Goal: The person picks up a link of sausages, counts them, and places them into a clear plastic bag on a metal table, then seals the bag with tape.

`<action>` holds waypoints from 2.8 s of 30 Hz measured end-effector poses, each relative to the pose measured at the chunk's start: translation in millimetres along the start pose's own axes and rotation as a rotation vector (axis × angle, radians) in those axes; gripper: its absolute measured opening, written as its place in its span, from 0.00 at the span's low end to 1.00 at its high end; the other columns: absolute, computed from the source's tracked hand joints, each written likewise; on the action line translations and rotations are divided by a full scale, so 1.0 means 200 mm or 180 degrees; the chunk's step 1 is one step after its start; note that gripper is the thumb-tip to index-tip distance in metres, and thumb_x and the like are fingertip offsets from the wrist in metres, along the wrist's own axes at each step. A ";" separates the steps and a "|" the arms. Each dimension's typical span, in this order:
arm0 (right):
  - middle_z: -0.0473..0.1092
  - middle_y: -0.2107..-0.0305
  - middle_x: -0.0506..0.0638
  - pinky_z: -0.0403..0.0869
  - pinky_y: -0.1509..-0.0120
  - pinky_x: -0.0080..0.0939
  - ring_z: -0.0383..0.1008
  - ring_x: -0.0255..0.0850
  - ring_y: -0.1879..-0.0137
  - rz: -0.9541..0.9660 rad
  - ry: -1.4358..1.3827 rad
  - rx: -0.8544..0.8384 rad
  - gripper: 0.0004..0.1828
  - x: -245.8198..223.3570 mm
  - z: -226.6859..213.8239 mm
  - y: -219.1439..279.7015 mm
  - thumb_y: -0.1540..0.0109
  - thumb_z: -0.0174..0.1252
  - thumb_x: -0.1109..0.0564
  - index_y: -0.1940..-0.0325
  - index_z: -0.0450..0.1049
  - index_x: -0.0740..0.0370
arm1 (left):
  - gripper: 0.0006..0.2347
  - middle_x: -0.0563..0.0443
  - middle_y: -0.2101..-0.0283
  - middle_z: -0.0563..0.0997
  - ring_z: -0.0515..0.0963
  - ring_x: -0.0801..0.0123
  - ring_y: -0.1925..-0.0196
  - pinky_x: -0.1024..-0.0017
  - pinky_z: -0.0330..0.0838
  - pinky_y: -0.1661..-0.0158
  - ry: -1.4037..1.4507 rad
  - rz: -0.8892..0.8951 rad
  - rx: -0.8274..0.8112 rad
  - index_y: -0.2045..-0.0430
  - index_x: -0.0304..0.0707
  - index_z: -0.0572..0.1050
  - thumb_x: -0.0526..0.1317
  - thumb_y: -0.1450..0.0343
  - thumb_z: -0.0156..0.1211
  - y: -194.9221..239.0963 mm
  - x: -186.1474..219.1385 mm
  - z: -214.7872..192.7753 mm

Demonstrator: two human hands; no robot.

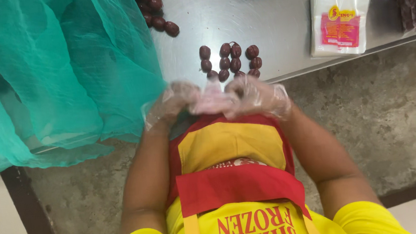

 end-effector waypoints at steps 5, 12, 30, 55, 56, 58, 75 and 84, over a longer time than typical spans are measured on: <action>0.73 0.72 0.43 0.76 0.62 0.40 0.73 0.36 0.70 -0.0677 0.3416 0.0783 0.06 -0.27 -0.34 -0.35 0.34 0.63 0.59 0.65 0.78 0.50 | 0.17 0.52 0.64 0.83 0.84 0.67 0.54 0.74 0.84 0.64 -0.2087 0.0994 -0.0458 0.83 0.43 0.70 0.43 0.21 0.58 -0.31 0.67 0.17; 0.73 0.77 0.48 0.74 0.56 0.44 0.70 0.41 0.71 0.0496 0.3904 0.0292 0.16 -0.19 -0.58 -0.53 0.36 0.64 0.41 0.66 0.76 0.54 | 0.18 0.44 0.66 0.82 0.81 0.57 0.68 0.59 0.76 0.61 -0.5272 -0.0837 0.0075 0.62 0.43 0.79 0.57 0.34 0.63 -0.52 0.68 0.24; 0.69 0.72 0.48 0.70 0.78 0.40 0.74 0.36 0.70 0.0971 -0.0547 0.0635 0.15 -0.11 -0.32 -0.19 0.46 0.57 0.72 0.57 0.71 0.64 | 0.15 0.39 0.73 0.82 0.83 0.46 0.70 0.52 0.74 0.67 -0.3577 -0.0482 0.2195 0.60 0.32 0.73 0.48 0.23 0.50 -0.54 0.36 0.00; 0.75 0.73 0.52 0.77 0.64 0.40 0.76 0.39 0.68 0.0105 0.1364 0.1546 0.18 -0.18 -0.45 -0.11 0.49 0.75 0.56 0.61 0.75 0.64 | 0.22 0.42 0.72 0.83 0.83 0.50 0.70 0.57 0.77 0.68 -0.4093 -0.0262 0.1915 0.68 0.40 0.76 0.57 0.41 0.70 -0.58 0.49 0.15; 0.74 0.73 0.52 0.75 0.64 0.41 0.75 0.39 0.68 -0.0129 0.1847 0.1665 0.20 -0.21 -0.43 -0.09 0.50 0.78 0.57 0.62 0.75 0.65 | 0.23 0.43 0.74 0.83 0.84 0.52 0.72 0.58 0.77 0.70 -0.3980 -0.0282 0.1950 0.73 0.40 0.76 0.61 0.42 0.72 -0.57 0.47 0.13; 0.72 0.74 0.51 0.74 0.65 0.40 0.72 0.37 0.68 0.0098 0.1651 0.2007 0.20 -0.12 -0.45 -0.08 0.49 0.78 0.58 0.66 0.70 0.64 | 0.25 0.43 0.75 0.82 0.83 0.51 0.73 0.57 0.76 0.71 -0.4017 -0.0319 0.2075 0.76 0.41 0.76 0.64 0.42 0.72 -0.53 0.45 0.10; 0.74 0.56 0.48 0.81 0.58 0.43 0.81 0.43 0.61 0.0332 0.0159 0.1417 0.28 -0.05 -0.45 -0.03 0.49 0.72 0.57 0.50 0.67 0.53 | 0.34 0.43 0.55 0.79 0.81 0.53 0.55 0.56 0.73 0.55 -0.4715 -0.0376 0.0557 0.34 0.70 0.65 0.60 0.37 0.70 -0.41 0.44 0.31; 0.77 0.57 0.54 0.79 0.46 0.46 0.80 0.47 0.52 -0.0961 0.2488 0.1409 0.35 -0.14 -0.35 0.03 0.50 0.79 0.45 0.42 0.76 0.53 | 0.32 0.45 0.58 0.81 0.82 0.54 0.57 0.57 0.74 0.56 -0.4878 -0.0021 0.0461 0.35 0.67 0.68 0.63 0.36 0.68 -0.39 0.43 0.34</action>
Point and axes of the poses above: each hand's wrist, its own y-axis away from the middle knuckle, its own z-axis out of the palm, x = y × z, the point moved 10 cm from there along -y, towards the middle knuckle
